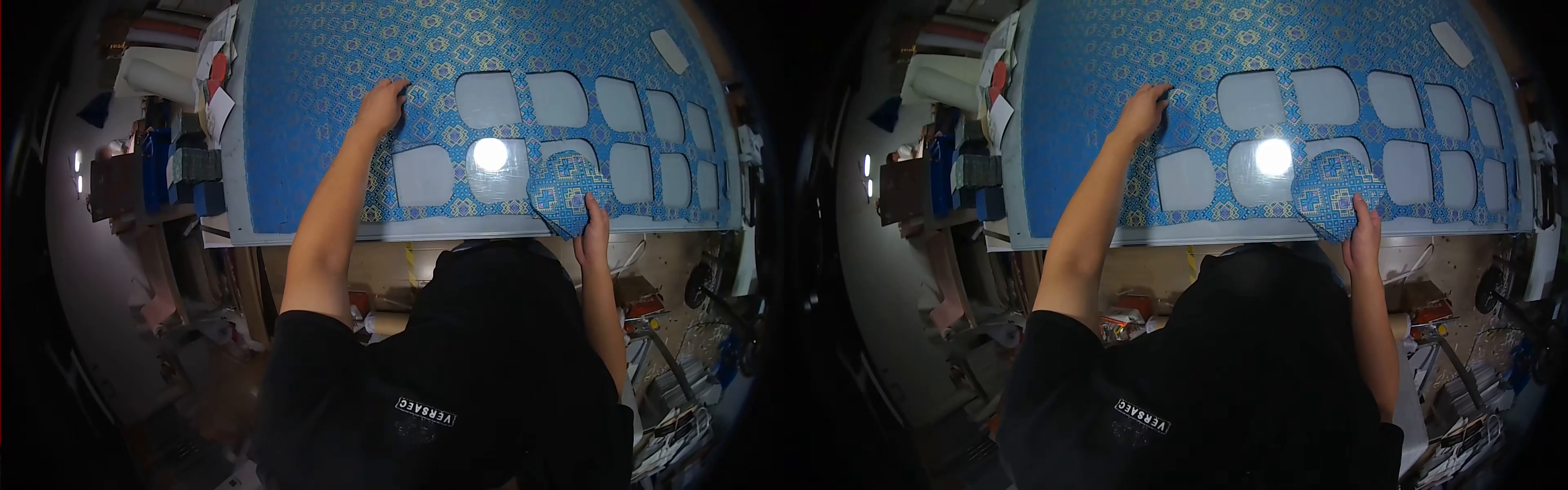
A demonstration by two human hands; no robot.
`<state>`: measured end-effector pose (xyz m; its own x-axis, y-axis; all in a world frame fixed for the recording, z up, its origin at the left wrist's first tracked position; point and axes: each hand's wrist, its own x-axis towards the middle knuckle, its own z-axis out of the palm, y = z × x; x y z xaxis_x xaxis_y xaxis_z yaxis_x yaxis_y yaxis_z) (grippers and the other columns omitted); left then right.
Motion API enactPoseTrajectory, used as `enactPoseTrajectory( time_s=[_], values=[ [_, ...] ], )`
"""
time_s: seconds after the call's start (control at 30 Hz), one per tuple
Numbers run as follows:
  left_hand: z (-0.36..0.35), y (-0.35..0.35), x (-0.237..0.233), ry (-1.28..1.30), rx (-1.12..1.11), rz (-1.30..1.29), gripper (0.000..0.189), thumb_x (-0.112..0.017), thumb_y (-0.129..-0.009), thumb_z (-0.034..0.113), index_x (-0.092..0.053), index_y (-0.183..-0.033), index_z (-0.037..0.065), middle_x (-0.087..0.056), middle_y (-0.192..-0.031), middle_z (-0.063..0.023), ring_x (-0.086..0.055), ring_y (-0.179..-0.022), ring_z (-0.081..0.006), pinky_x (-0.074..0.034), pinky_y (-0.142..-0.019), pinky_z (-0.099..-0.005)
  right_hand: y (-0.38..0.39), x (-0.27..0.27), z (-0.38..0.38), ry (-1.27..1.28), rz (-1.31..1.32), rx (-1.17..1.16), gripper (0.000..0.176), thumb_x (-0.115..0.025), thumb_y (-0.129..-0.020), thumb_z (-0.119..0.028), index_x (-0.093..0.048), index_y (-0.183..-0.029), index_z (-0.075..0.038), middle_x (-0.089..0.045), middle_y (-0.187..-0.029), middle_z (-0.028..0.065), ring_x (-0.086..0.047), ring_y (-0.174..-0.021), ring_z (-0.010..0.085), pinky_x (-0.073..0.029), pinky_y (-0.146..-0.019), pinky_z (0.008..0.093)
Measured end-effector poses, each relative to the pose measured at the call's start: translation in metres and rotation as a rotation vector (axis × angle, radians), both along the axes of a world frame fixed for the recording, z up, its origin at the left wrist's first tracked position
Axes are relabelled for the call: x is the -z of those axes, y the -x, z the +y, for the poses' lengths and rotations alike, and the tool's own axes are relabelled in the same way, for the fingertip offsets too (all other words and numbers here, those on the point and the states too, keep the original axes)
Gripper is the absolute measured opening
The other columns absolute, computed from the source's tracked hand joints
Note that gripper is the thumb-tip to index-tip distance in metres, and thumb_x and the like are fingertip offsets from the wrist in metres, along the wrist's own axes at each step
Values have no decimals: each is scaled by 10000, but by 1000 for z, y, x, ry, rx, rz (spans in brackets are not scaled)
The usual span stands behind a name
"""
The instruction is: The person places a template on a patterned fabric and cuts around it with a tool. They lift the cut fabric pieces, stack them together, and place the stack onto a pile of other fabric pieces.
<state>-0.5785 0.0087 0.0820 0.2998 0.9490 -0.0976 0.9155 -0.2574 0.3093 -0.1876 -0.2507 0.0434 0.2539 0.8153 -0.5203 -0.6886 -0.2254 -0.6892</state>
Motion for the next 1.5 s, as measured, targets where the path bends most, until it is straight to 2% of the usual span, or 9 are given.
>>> enactPoseTrajectory(
  time_s=[0.63,0.7,0.83,0.93,1.0,1.17,1.23,1.3,1.5],
  values=[
    [17,-4,0,-147,37,136,474,-818,-850,260,-672,-1270,95,-636,-1114,-156,-629,-1041,-391,-524,-911,-481,-4,3,2,44,39,-11,363,-619,-1030,-212,-554,-1315,2,-665,-1234,114,-672,-1080,226,-554,-941,372],
    [24,-9,-20,180,-20,69,473,-808,-845,244,-666,-1261,70,-681,-1112,-173,-649,-1031,-418,-538,-892,-491,-1,8,4,17,20,-12,359,-611,-1033,-222,-554,-1311,-2,-664,-1238,116,-670,-1089,231,-548,-952,377],
    [10,-20,-69,59,224,133,459,-770,-852,189,-636,-1254,10,-709,-1079,-222,-687,-965,-383,-534,-842,-471,-3,5,1,46,35,0,334,-603,-1034,-207,-556,-1296,-6,-660,-1232,118,-666,-1108,232,-544,-960,382],
    [-20,-56,-138,95,121,-47,461,-756,-852,193,-644,-1263,16,-734,-1110,-174,-719,-986,-332,-564,-880,-422,0,-8,4,57,82,0,341,-598,-1033,-193,-542,-1311,-5,-658,-1236,125,-667,-1113,237,-546,-968,388],
    [-41,-76,-159,220,-151,-549,492,-765,-866,159,-602,-1296,-17,-739,-1083,-145,-723,-950,-222,-571,-865,-364,-3,0,4,19,76,-12,366,-562,-1050,-216,-520,-1343,-1,-650,-1265,141,-667,-1130,253,-549,-978,401],
    [-112,-161,-102,524,-190,-1350,501,-781,-886,137,-546,-1296,-27,-702,-1098,-98,-683,-967,-175,-568,-819,-317,0,-4,9,-40,184,45,555,-392,-1104,-408,-414,-1460,17,-578,-1385,182,-607,-1241,314,-502,-1064,448],
    [-157,-191,-76,768,-302,-1235,520,-797,-886,201,-545,-1268,-45,-682,-1036,-92,-651,-877,-166,-556,-809,-320,7,-24,11,-56,185,81,630,-316,-1100,-482,-391,-1485,11,-556,-1417,182,-587,-1270,323,-488,-1081,455],
    [-188,-195,-15,691,-135,-752,564,-797,-885,243,-531,-1278,-63,-629,-1025,-114,-596,-840,-178,-538,-808,-332,5,-27,9,-49,121,64,795,-177,-1073,-629,-344,-1534,-2,-500,-1492,187,-537,-1335,339,-456,-1117,460],
    [-177,-186,-8,417,-68,-674,576,-790,-883,242,-522,-1286,-70,-538,-1121,-137,-539,-915,-178,-516,-826,-318,2,-19,11,9,241,88,769,-186,-1074,-634,-356,-1534,-42,-514,-1479,175,-535,-1340,323,-444,-1124,457]
  ],
)
